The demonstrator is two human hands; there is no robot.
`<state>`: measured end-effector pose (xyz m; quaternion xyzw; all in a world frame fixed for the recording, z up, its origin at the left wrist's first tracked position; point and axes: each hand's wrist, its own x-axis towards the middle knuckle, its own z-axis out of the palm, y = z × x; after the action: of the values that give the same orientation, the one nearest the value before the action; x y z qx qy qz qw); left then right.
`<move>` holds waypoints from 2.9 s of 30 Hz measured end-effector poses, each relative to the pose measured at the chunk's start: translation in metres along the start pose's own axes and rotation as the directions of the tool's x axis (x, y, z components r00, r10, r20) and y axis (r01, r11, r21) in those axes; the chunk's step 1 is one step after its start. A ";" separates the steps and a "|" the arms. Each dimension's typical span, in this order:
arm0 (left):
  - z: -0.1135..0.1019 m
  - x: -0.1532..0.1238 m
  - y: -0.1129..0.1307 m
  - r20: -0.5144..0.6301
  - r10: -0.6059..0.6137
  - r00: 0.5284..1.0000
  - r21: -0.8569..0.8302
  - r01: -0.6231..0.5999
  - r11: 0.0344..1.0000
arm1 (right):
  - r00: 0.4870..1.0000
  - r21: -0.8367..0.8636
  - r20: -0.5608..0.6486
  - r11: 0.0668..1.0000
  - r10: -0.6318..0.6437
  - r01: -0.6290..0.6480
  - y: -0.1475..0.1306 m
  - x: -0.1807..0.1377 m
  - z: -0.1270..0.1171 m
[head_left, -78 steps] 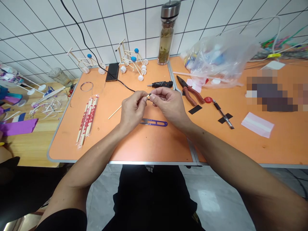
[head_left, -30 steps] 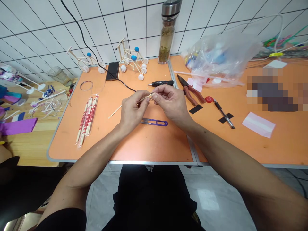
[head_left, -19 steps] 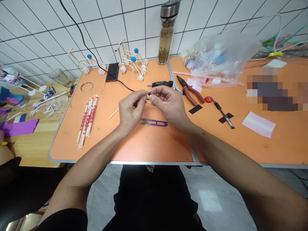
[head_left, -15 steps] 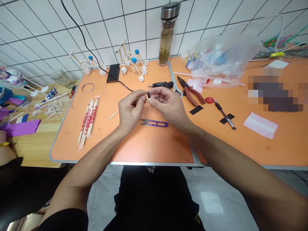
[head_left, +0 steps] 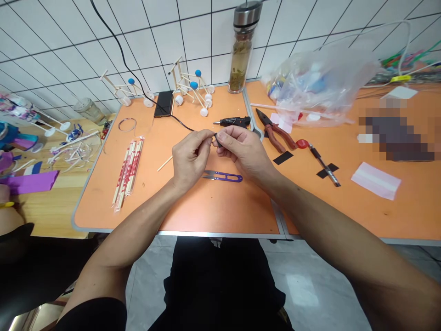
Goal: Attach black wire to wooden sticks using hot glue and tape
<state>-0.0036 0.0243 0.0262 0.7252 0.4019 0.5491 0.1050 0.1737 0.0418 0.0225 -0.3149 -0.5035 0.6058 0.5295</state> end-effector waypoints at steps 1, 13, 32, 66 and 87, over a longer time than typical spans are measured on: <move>0.000 0.000 0.000 0.001 0.000 1.000 0.007 0.000 1.000 | 1.000 -0.006 -0.004 1.000 -0.002 0.002 0.000 0.000 0.000; 0.002 -0.002 0.000 0.001 -0.027 1.000 -0.005 0.027 1.000 | 0.998 -0.024 -0.005 0.997 -0.067 0.067 0.004 0.002 0.001; 0.009 -0.003 0.006 0.068 -0.303 0.950 -0.319 0.309 0.896 | 0.985 -0.144 -0.058 0.977 -0.165 0.156 0.001 0.001 0.001; 0.010 0.004 -0.003 0.229 -0.427 0.875 -0.402 0.484 0.777 | 0.958 -0.295 -0.097 0.927 -0.271 0.233 0.012 0.007 -0.010; 0.008 0.006 0.002 0.258 -0.446 0.857 -0.461 0.515 0.723 | 0.953 -0.310 -0.064 0.913 -0.297 0.264 0.008 0.005 -0.010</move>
<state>0.0045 0.0291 0.0286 0.5746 0.4068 0.5417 0.4592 0.1785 0.0502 0.0132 -0.3483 -0.5990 0.4222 0.5845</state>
